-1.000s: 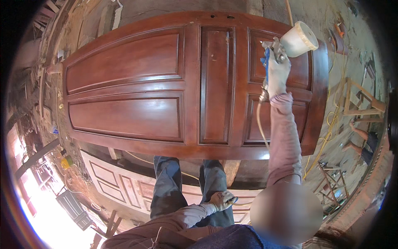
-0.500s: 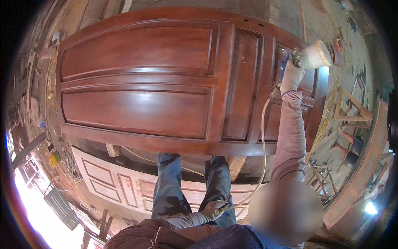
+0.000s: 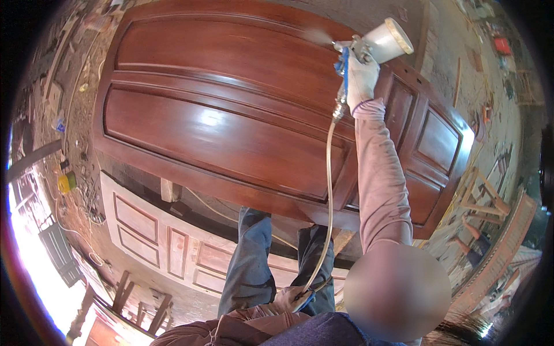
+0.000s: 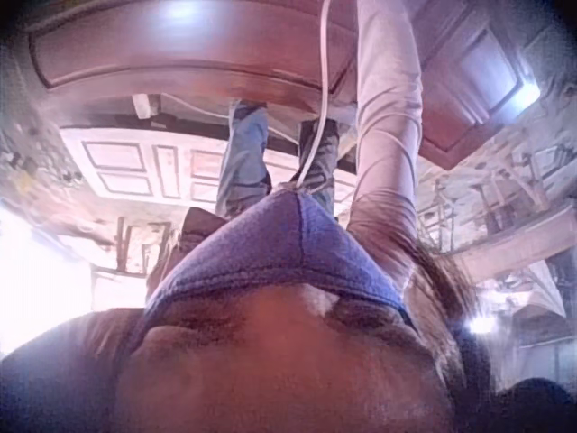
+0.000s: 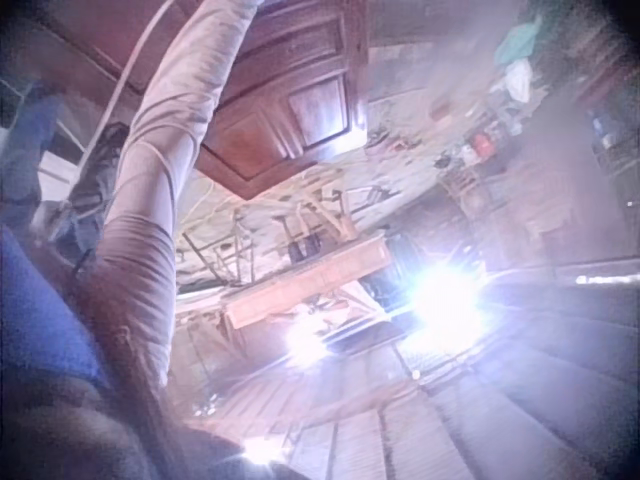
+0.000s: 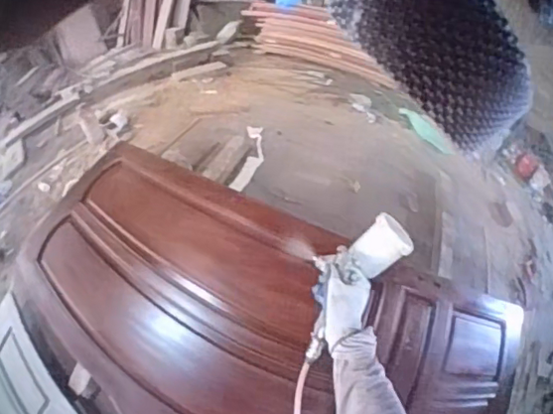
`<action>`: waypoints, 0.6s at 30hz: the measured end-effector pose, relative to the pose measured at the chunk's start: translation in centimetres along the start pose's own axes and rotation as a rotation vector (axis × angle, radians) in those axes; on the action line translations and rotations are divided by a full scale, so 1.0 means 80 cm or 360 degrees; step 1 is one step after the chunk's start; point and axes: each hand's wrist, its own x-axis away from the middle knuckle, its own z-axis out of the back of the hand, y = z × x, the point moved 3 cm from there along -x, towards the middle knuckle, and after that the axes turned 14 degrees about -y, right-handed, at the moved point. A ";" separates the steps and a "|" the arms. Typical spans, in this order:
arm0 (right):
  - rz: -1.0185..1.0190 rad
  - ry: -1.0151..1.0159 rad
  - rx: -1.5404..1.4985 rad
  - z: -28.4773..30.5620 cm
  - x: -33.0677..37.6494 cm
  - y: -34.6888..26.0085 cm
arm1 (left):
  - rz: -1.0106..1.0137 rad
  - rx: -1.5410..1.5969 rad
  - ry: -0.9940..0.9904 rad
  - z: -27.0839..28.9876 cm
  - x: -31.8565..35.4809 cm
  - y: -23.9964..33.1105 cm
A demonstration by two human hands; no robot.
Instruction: The person uses a spray gun to apply a reddish-brown finish to a wooden door, moving the gun in steady horizontal passes across the surface. The person then refills the spray gun from a yellow container and continues spraying the door.
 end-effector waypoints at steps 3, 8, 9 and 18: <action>-0.0018 -0.0219 -0.0190 -0.088 -0.017 0.001 | -0.0035 0.0198 0.0090 0.038 0.022 -0.002; -0.0043 -0.0428 -0.0597 -0.157 -0.032 0.004 | -0.0263 0.0670 0.0170 0.072 0.042 -0.011; 0.0009 -0.0419 -0.0594 -0.153 -0.033 0.002 | -0.0281 0.0666 0.0196 0.074 0.046 -0.010; 0.0192 0.0184 0.0601 0.097 0.021 -0.010 | -0.0951 0.0063 0.0508 0.020 0.036 -0.018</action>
